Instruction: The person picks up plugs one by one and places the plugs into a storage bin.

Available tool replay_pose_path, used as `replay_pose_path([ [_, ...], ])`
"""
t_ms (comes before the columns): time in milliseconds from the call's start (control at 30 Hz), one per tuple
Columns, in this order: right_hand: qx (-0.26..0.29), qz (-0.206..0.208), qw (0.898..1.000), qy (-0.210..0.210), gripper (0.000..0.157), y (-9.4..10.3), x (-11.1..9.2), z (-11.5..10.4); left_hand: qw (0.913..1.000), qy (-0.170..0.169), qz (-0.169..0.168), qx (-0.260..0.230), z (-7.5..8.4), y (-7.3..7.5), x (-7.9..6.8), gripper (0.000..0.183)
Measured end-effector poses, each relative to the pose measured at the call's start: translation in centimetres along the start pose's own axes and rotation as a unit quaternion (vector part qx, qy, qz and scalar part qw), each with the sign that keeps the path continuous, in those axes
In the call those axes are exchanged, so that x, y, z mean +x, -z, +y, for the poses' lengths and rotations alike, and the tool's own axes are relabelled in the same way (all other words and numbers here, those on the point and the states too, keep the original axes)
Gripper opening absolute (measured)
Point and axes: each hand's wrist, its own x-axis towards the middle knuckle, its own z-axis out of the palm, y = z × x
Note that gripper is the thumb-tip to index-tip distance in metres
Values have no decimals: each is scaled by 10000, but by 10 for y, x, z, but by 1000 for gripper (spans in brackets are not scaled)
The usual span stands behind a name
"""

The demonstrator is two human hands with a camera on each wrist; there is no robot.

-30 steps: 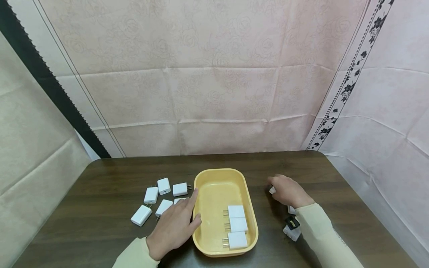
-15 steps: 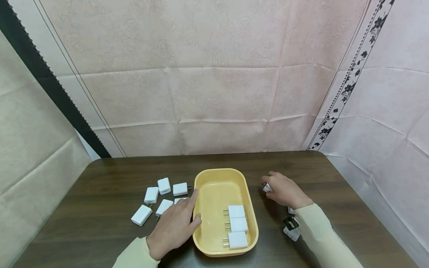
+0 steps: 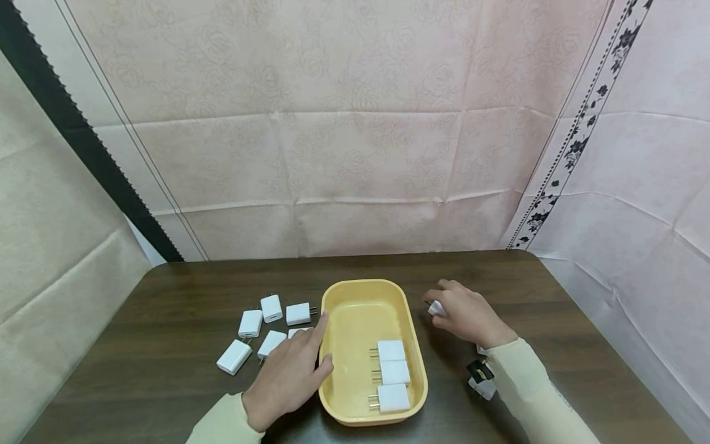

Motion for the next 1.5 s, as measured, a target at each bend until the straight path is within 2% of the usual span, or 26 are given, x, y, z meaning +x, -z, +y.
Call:
replay_pose_path([
  [300,-59,425,9982,421,37,0,3,-12,10000,19,-2,-24,0,-2,0,68],
  [500,-83,802,9939,755,34,0,8,-21,10000,5,15,21,0,-1,1,68],
  [867,118,1016,9887,1092,29,2,11,-32,10000,25,-33,14,1,1,1,67],
  [1233,173,926,9870,1299,31,2,14,-45,9999,76,-83,-28,1,0,2,68],
  [1500,367,615,9878,1379,31,-1,17,-53,9998,-136,165,61,0,-2,0,66],
])
